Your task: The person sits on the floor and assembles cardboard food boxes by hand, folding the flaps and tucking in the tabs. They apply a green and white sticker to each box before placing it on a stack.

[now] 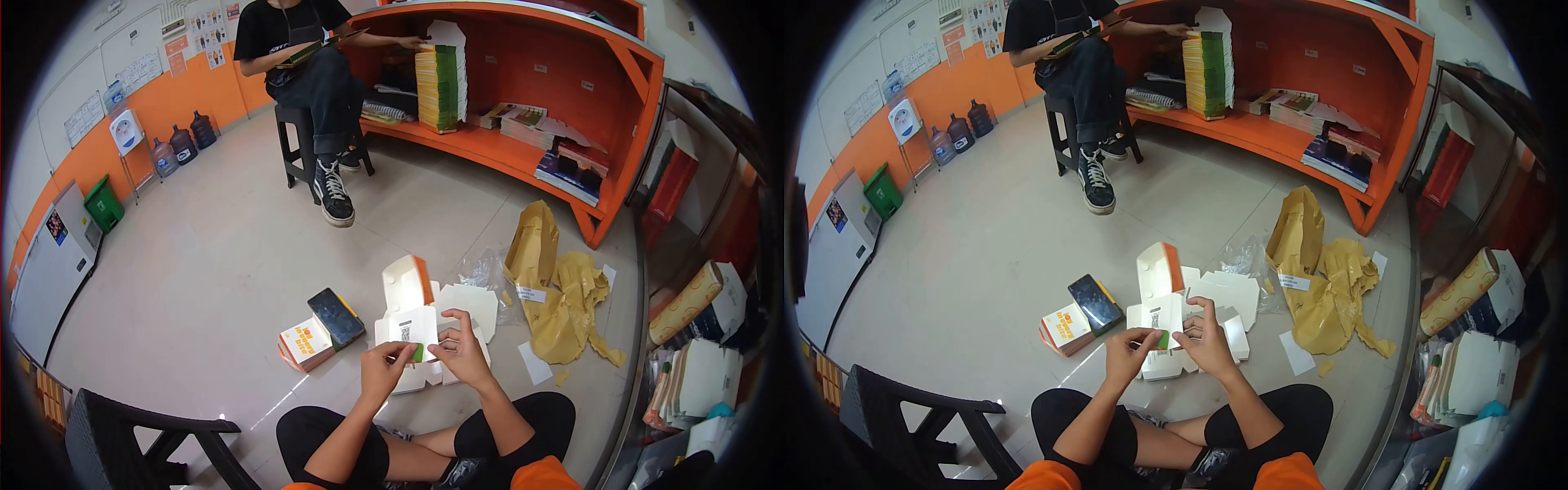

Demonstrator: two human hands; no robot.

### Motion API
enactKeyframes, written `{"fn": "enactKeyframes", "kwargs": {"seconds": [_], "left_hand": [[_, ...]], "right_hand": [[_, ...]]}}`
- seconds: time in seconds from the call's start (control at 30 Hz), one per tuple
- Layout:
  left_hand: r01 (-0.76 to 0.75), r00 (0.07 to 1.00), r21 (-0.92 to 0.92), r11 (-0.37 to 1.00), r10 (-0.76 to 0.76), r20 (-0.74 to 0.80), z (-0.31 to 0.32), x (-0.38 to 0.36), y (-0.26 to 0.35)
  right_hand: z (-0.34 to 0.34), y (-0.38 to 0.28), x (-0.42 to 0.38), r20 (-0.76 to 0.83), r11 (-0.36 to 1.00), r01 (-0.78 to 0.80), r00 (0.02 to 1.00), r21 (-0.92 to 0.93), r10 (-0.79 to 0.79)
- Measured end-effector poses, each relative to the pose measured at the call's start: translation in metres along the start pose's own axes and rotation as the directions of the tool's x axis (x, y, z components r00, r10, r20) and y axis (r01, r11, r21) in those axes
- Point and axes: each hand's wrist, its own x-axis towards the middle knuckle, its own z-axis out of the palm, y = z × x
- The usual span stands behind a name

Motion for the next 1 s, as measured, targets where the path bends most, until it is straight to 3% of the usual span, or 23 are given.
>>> {"fn": "enactKeyframes", "kwargs": {"seconds": [0.07,0.17,0.27,0.37,0.4,0.53,0.8,1.0], "left_hand": [[0.075,0.997,-0.025,0.997,-0.076,-0.028,0.007,-0.002,-0.004],[0.122,0.991,0.000,0.993,-0.122,-0.049,0.012,-0.005,0.000],[0.004,0.990,0.126,0.992,0.014,-0.142,0.022,-0.008,-0.004],[0.033,0.995,-0.001,0.999,-0.033,-0.092,0.028,-0.008,-0.004],[0.086,0.996,-0.015,0.996,-0.086,0.014,0.024,-0.007,0.001],[0.315,0.932,-0.469,0.825,-0.175,0.317,0.022,-0.002,-0.017],[0.455,0.890,-0.664,0.593,-0.309,0.334,0.024,-0.002,-0.022],[0.471,0.878,-0.714,0.519,-0.352,0.324,0.025,-0.002,-0.021]], "right_hand": [[0.000,0.006,0.001,-0.037,0.995,0.010,0.999,-0.095,-0.013],[0.001,0.010,-0.001,-0.086,0.995,-0.023,0.996,-0.096,0.015],[0.003,0.005,-0.003,-0.101,0.975,-0.099,0.992,-0.199,0.080],[0.005,0.004,-0.005,-0.130,0.966,-0.037,0.991,-0.254,0.004],[0.006,0.005,-0.005,-0.142,0.967,-0.025,0.990,-0.252,-0.012],[0.004,-0.001,-0.002,-0.190,0.961,-0.030,0.981,-0.275,-0.024],[0.006,0.005,-0.001,-0.152,0.988,-0.007,0.988,-0.154,-0.017],[0.012,-0.002,-0.003,-0.155,0.977,0.002,0.987,-0.213,-0.036]]}}
